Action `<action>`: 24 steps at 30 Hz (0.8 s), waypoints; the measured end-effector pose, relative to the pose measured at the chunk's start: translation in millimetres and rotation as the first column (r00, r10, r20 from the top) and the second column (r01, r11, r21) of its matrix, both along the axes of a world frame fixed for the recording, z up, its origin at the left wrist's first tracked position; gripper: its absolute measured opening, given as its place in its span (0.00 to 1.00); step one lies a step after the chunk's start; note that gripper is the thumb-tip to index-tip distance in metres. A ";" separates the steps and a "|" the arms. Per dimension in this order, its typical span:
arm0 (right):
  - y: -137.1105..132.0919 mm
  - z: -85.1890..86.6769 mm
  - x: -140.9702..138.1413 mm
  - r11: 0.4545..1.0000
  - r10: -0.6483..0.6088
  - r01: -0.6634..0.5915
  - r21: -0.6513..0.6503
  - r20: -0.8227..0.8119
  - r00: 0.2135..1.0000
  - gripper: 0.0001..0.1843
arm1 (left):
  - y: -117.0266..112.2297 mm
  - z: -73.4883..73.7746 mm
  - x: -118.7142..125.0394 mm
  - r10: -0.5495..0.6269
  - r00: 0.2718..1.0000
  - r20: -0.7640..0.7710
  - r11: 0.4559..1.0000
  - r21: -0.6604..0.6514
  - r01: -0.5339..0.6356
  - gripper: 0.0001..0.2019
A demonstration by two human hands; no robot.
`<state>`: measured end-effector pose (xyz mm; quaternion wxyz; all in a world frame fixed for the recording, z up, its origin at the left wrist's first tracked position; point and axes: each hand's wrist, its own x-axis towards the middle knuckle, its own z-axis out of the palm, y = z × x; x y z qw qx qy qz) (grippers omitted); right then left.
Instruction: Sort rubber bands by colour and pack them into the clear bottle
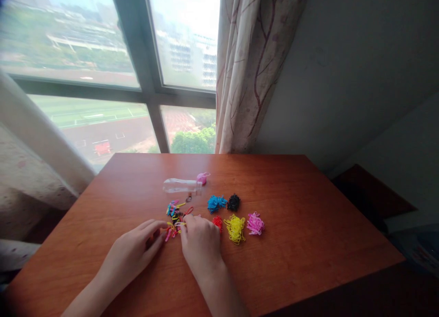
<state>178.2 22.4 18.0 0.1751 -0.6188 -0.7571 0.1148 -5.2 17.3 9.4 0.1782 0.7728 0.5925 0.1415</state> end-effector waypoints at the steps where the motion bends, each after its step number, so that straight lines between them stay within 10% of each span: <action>1: -1.4 0.3 1.1 1.000 0.004 -0.004 0.010 -0.020 1.000 0.04 | 0.1 -0.1 -0.2 0.001 1.000 0.002 1.000 0.002 -0.001 0.11; 7: -14.8 -2.4 34.6 0.991 -0.071 0.088 0.098 -0.170 0.983 0.05 | 1.4 -3.0 -1.2 -0.009 1.000 0.002 1.000 0.016 0.009 0.12; 17: -35.3 -14.9 170.0 0.883 -0.451 0.455 0.114 -0.062 0.890 0.16 | 2.9 -9.5 -3.7 -0.017 1.000 -0.020 1.000 0.000 0.017 0.12; 24: -39.4 -27.1 182.6 0.865 -0.497 0.498 0.062 -0.036 0.867 0.15 | 4.1 -9.8 -3.9 -0.016 1.000 -0.010 1.000 0.001 0.016 0.12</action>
